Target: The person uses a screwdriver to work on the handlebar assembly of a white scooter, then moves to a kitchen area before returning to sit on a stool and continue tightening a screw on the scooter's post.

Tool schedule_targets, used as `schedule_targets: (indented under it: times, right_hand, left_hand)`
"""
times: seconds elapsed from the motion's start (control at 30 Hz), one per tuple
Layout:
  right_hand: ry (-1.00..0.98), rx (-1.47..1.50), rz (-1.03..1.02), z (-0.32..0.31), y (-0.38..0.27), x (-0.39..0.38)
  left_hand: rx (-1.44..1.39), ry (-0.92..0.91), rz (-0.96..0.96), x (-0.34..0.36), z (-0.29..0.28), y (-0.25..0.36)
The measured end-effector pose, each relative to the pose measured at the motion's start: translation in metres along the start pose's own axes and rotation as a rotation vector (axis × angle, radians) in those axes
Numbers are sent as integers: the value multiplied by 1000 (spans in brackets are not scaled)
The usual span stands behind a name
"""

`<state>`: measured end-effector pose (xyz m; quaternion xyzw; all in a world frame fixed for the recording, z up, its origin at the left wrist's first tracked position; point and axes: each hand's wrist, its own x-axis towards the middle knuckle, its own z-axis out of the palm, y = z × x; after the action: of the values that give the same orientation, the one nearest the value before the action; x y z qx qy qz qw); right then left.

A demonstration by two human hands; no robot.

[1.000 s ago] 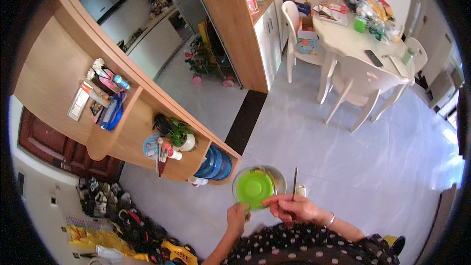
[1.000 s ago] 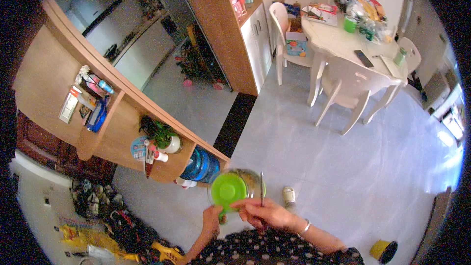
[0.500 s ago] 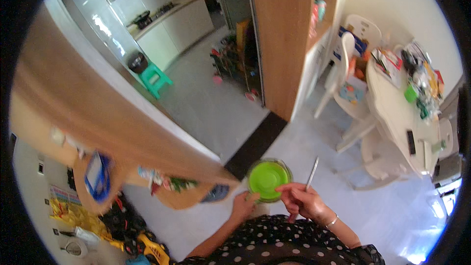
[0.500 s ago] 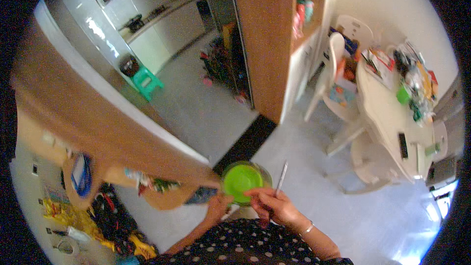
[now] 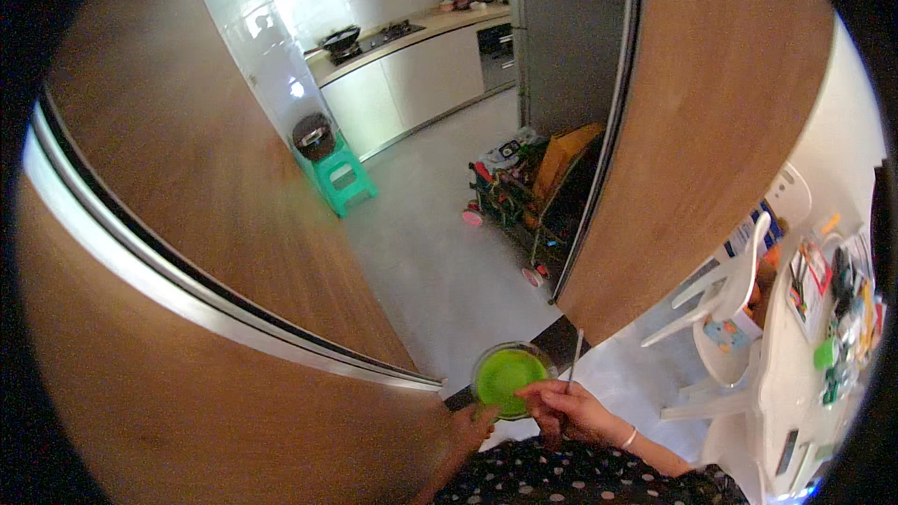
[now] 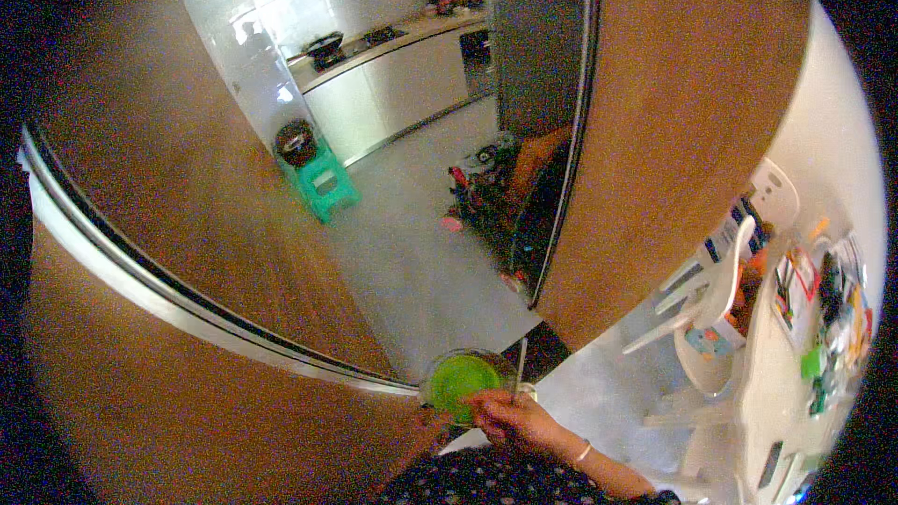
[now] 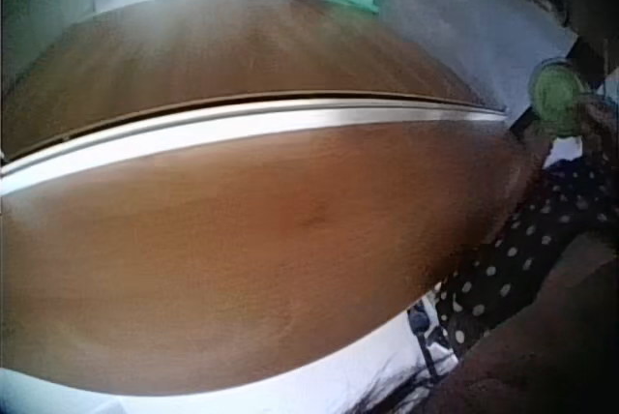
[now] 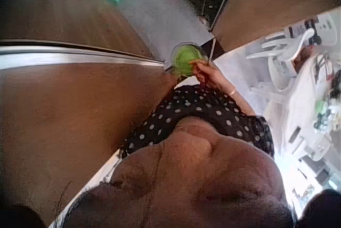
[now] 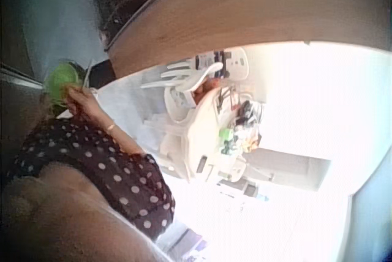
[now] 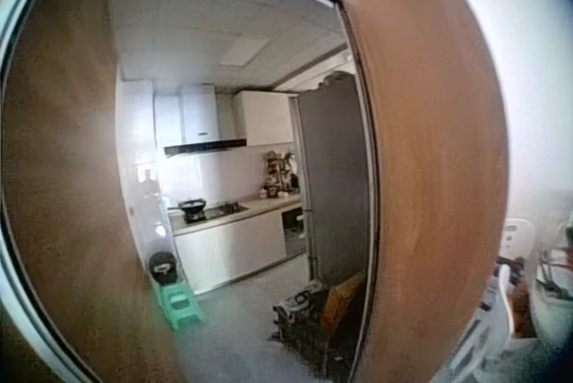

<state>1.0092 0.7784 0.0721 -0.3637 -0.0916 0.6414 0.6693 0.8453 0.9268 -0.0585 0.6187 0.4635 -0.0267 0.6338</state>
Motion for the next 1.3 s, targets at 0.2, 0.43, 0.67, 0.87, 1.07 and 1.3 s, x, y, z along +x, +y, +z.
schedule_targets:
  times: [0.2,0.43,0.67,0.87,1.07,1.3]
  right_hand:
    - [-202,-205,286,-30,-95,132]
    - [-495,-456,369,0,-176,297]
    - [-308,-548,270,16,-244,509]
    - [-140,-335,195,27,-343,628]
    - [-3,-294,41,23,-443,720]
    - [-255,-174,94,25,-561,889]
  left_hand:
    - [-265,264,-46,52,-25,36]
    - [-419,470,-28,145,-89,123]
    - [-321,374,53,327,-217,215]
    - [-76,176,104,469,-322,327]
    - [-322,-90,-46,608,-384,455]
    - [-203,29,109,703,-417,622]
